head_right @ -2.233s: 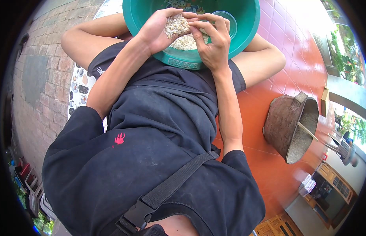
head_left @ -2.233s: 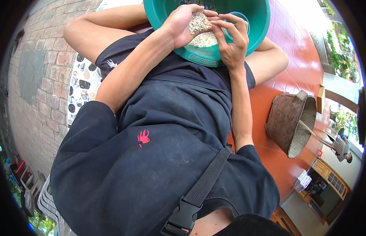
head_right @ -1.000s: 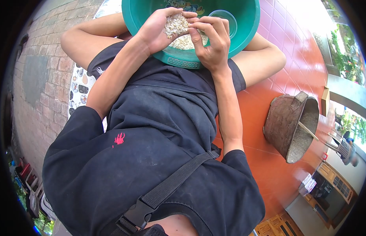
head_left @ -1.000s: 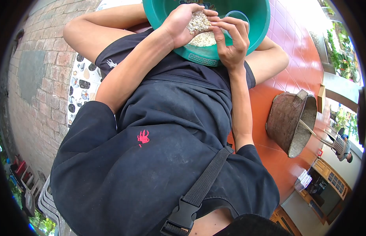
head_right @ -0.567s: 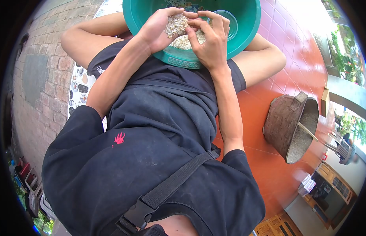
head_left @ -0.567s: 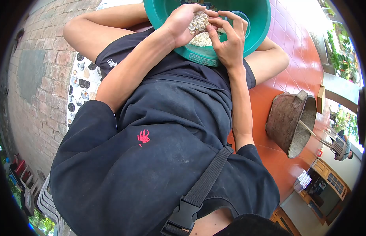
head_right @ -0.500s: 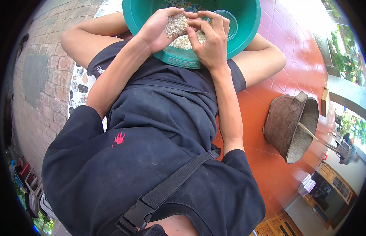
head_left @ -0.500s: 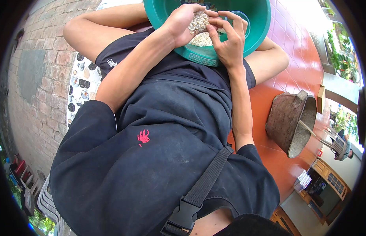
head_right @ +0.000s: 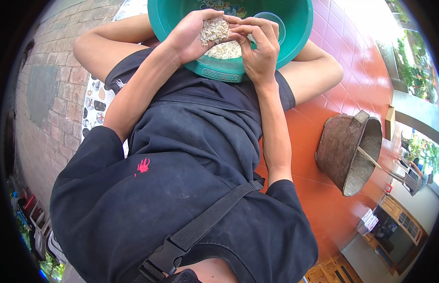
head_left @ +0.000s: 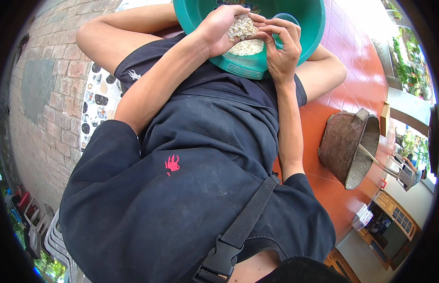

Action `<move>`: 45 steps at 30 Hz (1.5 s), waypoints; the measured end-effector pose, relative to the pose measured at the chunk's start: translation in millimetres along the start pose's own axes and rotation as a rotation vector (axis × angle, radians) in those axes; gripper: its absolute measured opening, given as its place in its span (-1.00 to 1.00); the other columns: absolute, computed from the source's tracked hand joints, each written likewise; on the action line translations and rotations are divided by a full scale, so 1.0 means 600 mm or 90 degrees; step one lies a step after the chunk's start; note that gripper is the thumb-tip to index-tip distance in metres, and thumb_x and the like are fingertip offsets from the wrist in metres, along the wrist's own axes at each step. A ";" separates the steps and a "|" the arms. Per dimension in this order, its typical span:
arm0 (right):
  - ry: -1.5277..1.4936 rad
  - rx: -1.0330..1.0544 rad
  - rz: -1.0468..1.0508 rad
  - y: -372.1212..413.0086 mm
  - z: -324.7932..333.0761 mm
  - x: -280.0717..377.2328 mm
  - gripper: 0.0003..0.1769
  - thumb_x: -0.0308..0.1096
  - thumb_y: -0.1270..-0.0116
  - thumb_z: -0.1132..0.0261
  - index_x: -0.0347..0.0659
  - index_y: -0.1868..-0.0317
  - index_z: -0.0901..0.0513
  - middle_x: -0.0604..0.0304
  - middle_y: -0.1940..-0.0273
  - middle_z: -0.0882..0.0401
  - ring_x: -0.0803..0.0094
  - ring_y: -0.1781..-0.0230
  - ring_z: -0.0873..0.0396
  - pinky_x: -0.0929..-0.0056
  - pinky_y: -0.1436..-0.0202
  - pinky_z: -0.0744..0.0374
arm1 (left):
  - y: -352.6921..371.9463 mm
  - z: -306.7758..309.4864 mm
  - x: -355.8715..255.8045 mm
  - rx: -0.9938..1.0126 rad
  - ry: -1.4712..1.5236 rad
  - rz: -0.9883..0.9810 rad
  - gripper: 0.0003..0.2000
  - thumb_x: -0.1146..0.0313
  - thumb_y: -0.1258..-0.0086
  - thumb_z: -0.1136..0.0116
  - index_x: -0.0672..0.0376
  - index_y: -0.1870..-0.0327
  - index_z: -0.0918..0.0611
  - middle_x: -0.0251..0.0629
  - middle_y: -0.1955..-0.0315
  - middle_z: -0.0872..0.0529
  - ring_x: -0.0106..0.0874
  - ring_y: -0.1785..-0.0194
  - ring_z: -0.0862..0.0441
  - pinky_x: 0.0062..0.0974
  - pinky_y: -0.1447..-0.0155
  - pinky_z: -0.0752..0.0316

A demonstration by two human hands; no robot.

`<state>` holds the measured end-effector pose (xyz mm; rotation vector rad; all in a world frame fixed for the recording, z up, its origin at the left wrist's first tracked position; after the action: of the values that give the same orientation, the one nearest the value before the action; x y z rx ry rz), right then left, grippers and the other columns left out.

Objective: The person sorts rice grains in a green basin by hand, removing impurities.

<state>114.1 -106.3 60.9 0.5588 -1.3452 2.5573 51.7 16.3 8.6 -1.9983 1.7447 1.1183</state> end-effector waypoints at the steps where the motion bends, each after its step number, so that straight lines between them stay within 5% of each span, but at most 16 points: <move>1: -0.008 -0.008 0.005 0.001 0.001 0.002 -0.84 -0.52 -0.18 -0.57 -0.16 0.23 -0.81 0.23 0.09 -0.75 0.25 0.05 -0.61 0.32 -0.01 -0.59 | 0.002 -0.001 -0.001 -0.006 -0.005 0.004 -0.56 0.27 -0.73 0.26 0.44 -0.16 -0.65 -0.06 -0.02 -0.78 -0.28 -0.09 -0.78 -0.32 -0.28 -0.69; 8: -0.051 -0.027 0.005 0.001 0.009 0.009 -0.79 -0.64 -0.12 -0.56 -0.22 0.24 -0.79 0.23 0.27 -0.79 0.30 0.20 -0.66 0.39 0.12 -0.64 | 0.004 -0.005 0.001 0.010 -0.035 0.015 -0.56 0.28 -0.72 0.23 0.46 -0.18 -0.65 -0.02 -0.02 -0.78 -0.27 -0.08 -0.79 -0.33 -0.26 -0.70; 33: -0.215 -0.042 -0.093 0.011 0.008 -0.026 -0.77 -0.73 -0.13 -0.53 -0.27 0.23 -0.80 0.21 0.26 -0.81 0.42 0.19 -0.73 0.49 0.07 -0.68 | 0.003 -0.005 0.002 0.021 -0.030 0.016 -0.56 0.29 -0.71 0.22 0.48 -0.19 -0.64 0.00 -0.01 -0.79 -0.26 -0.06 -0.80 -0.35 -0.24 -0.71; 39: -0.326 -0.065 -0.176 0.020 0.004 -0.041 -0.83 -0.70 -0.29 -0.48 -0.29 0.17 -0.77 0.17 0.25 -0.82 0.47 0.16 -0.76 0.54 0.05 -0.69 | 0.003 -0.007 0.000 0.015 -0.014 0.018 -0.54 0.30 -0.71 0.25 0.58 -0.21 -0.58 0.13 -0.05 -0.76 -0.14 -0.13 -0.78 -0.31 -0.34 -0.70; 41: -0.292 -0.125 -0.228 0.026 0.011 -0.049 -0.93 -0.60 -0.44 -0.42 -0.29 0.13 -0.76 0.15 0.18 -0.83 0.49 0.16 -0.77 0.55 0.00 -0.68 | 0.001 -0.011 0.001 0.039 0.007 0.021 -0.54 0.31 -0.72 0.25 0.62 -0.22 -0.54 0.21 -0.08 -0.73 -0.06 -0.18 -0.76 -0.27 -0.37 -0.69; 45: -0.083 -0.228 -0.231 0.025 0.038 -0.053 -0.83 -0.44 -0.61 -0.28 -0.24 -0.05 -0.78 0.21 0.08 -0.83 0.52 0.11 -0.71 0.51 -0.08 -0.61 | 0.012 -0.016 -0.005 0.005 0.003 0.019 -0.55 0.32 -0.72 0.25 0.61 -0.22 -0.53 0.23 -0.10 -0.72 -0.03 -0.20 -0.75 -0.25 -0.34 -0.71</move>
<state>143.1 -133.7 47.9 0.8217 -1.5330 1.9672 48.6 10.5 19.4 -1.9777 1.7845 1.1158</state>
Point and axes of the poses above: each hand's wrist, its own y-axis away from the middle knuckle, its own z-axis out of the back of the hand, x = y × z, the point moved 7 cm from there along -y, towards the middle knuckle
